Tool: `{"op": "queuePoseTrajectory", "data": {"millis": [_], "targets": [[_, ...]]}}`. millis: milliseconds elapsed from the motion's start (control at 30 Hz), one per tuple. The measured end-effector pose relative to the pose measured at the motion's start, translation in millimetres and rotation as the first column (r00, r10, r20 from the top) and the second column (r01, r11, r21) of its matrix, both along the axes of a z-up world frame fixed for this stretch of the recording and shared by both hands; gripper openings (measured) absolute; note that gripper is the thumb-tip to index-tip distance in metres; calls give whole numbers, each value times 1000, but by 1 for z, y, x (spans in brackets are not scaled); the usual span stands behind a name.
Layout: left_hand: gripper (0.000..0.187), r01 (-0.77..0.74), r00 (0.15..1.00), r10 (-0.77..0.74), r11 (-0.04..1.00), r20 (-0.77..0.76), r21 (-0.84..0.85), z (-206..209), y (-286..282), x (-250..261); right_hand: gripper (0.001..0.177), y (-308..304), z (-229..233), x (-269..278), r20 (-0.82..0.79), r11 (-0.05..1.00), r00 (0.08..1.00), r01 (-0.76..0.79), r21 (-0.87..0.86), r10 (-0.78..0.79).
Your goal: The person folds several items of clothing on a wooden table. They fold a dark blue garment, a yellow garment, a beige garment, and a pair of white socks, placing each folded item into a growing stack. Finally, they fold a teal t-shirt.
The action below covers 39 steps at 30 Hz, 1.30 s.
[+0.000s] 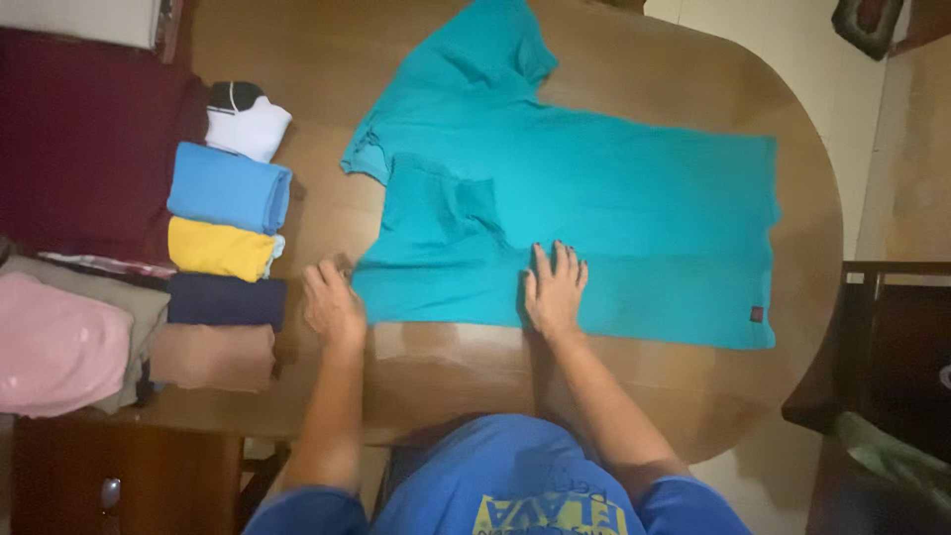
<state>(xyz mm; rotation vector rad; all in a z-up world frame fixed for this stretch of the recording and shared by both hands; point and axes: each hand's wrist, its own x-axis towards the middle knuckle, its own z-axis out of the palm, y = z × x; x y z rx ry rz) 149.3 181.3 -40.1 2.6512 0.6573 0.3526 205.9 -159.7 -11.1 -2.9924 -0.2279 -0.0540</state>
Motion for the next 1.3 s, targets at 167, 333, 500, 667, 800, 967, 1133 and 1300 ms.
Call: {"op": "queuePoseTrajectory", "data": {"millis": [167,333,500,667,800,967,1133,1300], "targets": [[31,29,997,-22,995,79,-91,3,-13,51,39,34,2,79,-10,944,1000,-21,328,26],[32,148,986,-126,964,108,-222,9,-31,133,39,80,3,138,-162,946,980,-63,318,119],[23,154,972,-197,944,-126,-293,19,-25,175,30,78,1,154,-337,963,937,3,269,92],[16,175,977,-210,891,-37,-418,16,-16,197,36,63,1,163,-351,882,910,-30,471,219],[11,121,979,-199,758,-51,-642,11,-15,206,37,60,-11,162,-193,878,933,-197,437,305],[11,56,990,-134,608,-33,-792,12,-16,216,26,40,-24,177,-398,806,868,-5,592,298],[11,254,963,-125,715,237,-651,14,-37,221,21,3,-32,176,-509,523,852,382,762,120],[36,384,906,-261,838,334,-388,21,-49,204,28,7,-55,170,-496,498,867,456,738,-59]]}}
